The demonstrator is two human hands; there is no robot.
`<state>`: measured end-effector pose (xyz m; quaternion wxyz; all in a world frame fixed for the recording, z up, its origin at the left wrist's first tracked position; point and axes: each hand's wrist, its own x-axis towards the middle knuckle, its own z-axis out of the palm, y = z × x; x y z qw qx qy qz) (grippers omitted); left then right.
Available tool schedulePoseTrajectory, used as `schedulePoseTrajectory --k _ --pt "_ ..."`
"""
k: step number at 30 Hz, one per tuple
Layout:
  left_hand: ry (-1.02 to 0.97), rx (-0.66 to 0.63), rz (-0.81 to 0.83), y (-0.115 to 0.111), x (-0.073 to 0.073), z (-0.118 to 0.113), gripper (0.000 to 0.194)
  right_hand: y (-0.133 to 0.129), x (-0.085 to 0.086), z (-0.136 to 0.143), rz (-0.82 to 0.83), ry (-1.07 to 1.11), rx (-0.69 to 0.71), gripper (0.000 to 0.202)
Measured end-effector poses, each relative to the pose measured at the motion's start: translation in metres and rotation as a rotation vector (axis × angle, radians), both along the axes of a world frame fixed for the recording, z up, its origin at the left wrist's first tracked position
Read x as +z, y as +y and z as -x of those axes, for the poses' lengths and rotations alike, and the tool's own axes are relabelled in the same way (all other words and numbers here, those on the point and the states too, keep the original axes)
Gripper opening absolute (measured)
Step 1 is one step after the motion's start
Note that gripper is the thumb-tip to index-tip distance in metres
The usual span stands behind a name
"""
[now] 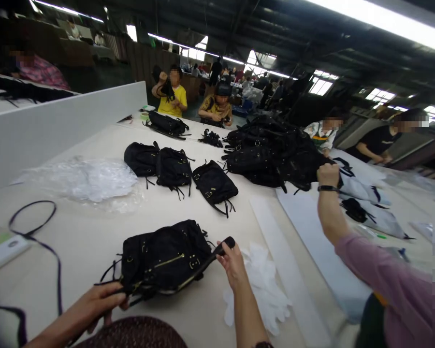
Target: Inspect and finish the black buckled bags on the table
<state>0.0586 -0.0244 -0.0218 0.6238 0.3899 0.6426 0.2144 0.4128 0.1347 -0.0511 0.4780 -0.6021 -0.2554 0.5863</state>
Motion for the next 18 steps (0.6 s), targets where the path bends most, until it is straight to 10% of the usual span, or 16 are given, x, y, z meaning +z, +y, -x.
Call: schedulePoseTrajectory --k 6,12,18 --pt "-0.191 0.105 0.113 0.000 0.004 -0.011 0.052 -0.027 0.018 0.010 -0.373 -0.782 0.117 0.061" --pt "-0.224 0.043 0.190 0.005 0.001 -0.013 0.051 -0.089 0.038 0.105 -0.694 -0.598 0.996 0.042" --pt "-0.373 0.171 0.369 -0.001 -0.012 -0.009 0.062 -0.109 0.008 0.140 -0.727 -0.700 1.043 0.021"
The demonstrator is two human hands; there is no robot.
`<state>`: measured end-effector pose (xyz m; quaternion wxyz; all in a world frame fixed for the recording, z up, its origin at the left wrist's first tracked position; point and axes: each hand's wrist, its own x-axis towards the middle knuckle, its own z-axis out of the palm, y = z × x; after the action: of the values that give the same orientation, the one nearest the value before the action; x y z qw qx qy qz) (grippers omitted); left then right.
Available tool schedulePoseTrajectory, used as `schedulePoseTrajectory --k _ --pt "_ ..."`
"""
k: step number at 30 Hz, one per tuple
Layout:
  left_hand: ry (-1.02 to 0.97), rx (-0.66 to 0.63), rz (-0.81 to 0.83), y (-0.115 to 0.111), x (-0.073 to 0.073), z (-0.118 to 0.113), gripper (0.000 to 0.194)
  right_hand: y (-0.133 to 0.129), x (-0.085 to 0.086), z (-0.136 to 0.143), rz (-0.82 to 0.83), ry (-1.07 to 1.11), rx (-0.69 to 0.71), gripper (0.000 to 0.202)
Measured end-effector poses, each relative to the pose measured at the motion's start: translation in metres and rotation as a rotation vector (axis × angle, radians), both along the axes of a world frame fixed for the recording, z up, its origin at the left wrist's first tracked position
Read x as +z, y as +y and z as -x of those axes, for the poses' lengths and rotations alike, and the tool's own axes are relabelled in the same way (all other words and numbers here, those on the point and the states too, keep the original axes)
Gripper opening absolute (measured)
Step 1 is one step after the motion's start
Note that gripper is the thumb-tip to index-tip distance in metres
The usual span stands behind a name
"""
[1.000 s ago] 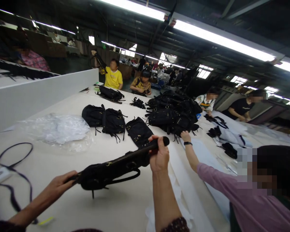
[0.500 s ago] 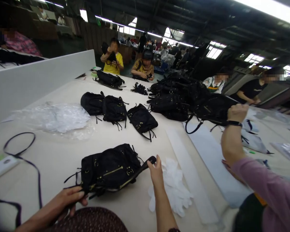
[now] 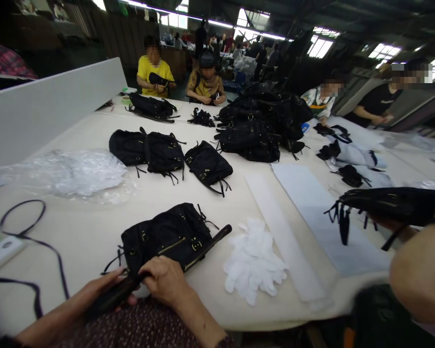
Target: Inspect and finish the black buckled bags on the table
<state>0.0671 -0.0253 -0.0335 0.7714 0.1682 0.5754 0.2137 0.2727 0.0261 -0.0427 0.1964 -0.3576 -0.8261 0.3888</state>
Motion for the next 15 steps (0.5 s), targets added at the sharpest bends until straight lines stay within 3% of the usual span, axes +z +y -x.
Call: schedulePoseTrajectory --k 5,11,15 --pt "-0.127 0.018 0.123 -0.001 -0.007 -0.003 0.068 -0.001 -0.006 -0.004 0.066 0.175 -0.053 0.030" --pt "-0.139 -0.133 -0.007 0.011 0.017 -0.017 0.061 -0.006 0.002 -0.010 0.215 0.341 -0.224 0.023" --pt "-0.116 -0.195 0.001 0.019 0.017 -0.021 0.060 -0.015 0.003 -0.015 0.316 0.477 -0.353 0.027"
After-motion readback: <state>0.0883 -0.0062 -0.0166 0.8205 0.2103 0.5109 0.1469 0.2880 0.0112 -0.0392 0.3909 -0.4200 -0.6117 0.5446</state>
